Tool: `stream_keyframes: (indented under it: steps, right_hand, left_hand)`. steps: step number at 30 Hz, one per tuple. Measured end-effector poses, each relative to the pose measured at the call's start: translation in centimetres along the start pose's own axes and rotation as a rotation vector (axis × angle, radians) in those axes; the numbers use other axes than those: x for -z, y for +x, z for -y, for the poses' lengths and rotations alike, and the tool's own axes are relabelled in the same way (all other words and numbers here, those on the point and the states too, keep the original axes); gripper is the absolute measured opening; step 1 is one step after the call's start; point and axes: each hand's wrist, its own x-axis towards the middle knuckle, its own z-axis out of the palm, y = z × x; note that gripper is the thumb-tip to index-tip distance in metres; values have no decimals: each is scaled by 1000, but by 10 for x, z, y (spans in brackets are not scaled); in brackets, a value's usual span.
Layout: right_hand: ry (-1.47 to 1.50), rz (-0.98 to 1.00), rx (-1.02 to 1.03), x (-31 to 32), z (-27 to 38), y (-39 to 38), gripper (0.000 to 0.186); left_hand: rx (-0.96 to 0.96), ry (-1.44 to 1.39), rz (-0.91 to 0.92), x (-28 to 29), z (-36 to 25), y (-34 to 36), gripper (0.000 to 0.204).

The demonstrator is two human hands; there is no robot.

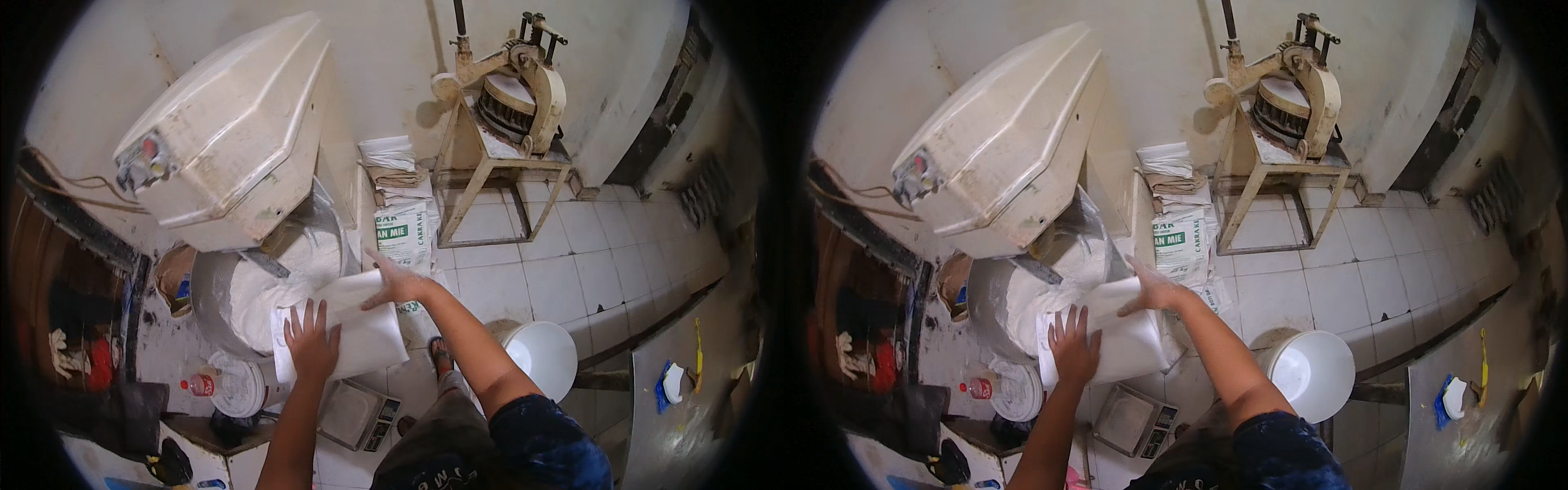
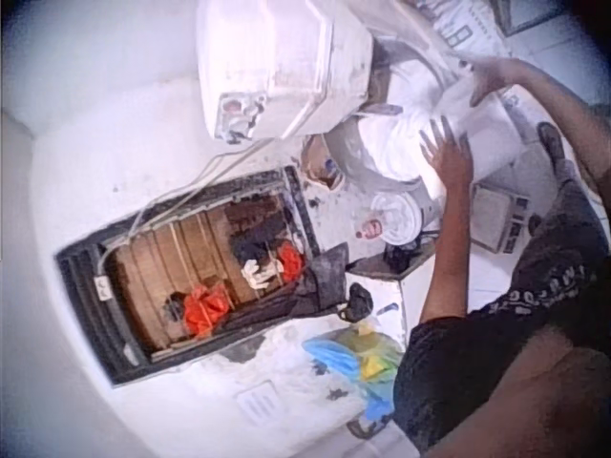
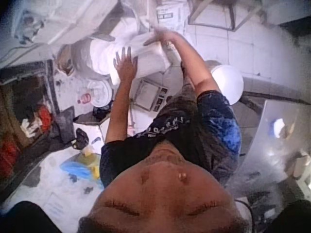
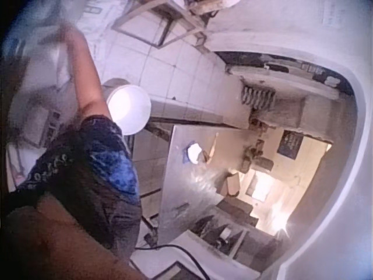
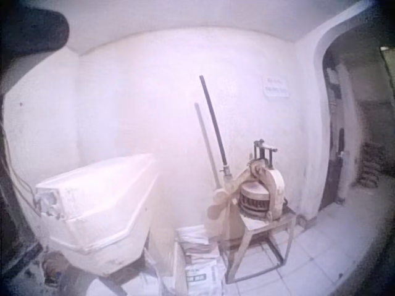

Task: The person measures flour from a large sack into a metal bowl using a pink scoop, weighing the bowl on a digital scale.

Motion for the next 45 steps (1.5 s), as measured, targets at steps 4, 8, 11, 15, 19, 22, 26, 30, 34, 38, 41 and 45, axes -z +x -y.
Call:
stream_keyframes:
  steps: [4,8,11,15,19,22,26,30,34,38,41,45]
  right_hand:
    - [-430,356,38,4,49,25,106]
    - [-594,403,110,17,46,31,85]
    - [-346,383,162,69,-12,46,74]
    - [-276,101,-79,173,-149,47,51]
    - [647,-273,-459,197,-250,81,36]
    - [982,-583,-469,135,-332,142,38]
    - [1338,-810,-657,53,-394,249,63]
    - [728,-315,-1085,9,-401,314,72]
    - [41,-289,-692,-7,-415,337,71]
    - [2,-370,-632,0,-426,338,55]
    - [380,-560,-498,-1,-363,316,36]
    - [489,-561,137,7,-197,221,26]
  left_hand:
    - [27,47,14,0,0,3,56]
    - [58,16,191,21,-20,27,58]
    - [-74,-324,-172,35,-36,59,62]
    - [218,-319,-218,33,-60,114,65]
    - [227,-96,245,-20,-61,161,66]
    - [259,-82,348,-29,-56,160,68]
    - [165,-11,366,-32,-56,163,68]
    - [314,-30,422,-34,-63,181,69]
    - [384,-85,389,-44,-63,180,65]
    - [267,103,588,-52,-53,187,60]
    - [404,-115,436,-43,-59,188,60]
    - [393,-206,341,-35,-55,174,54]
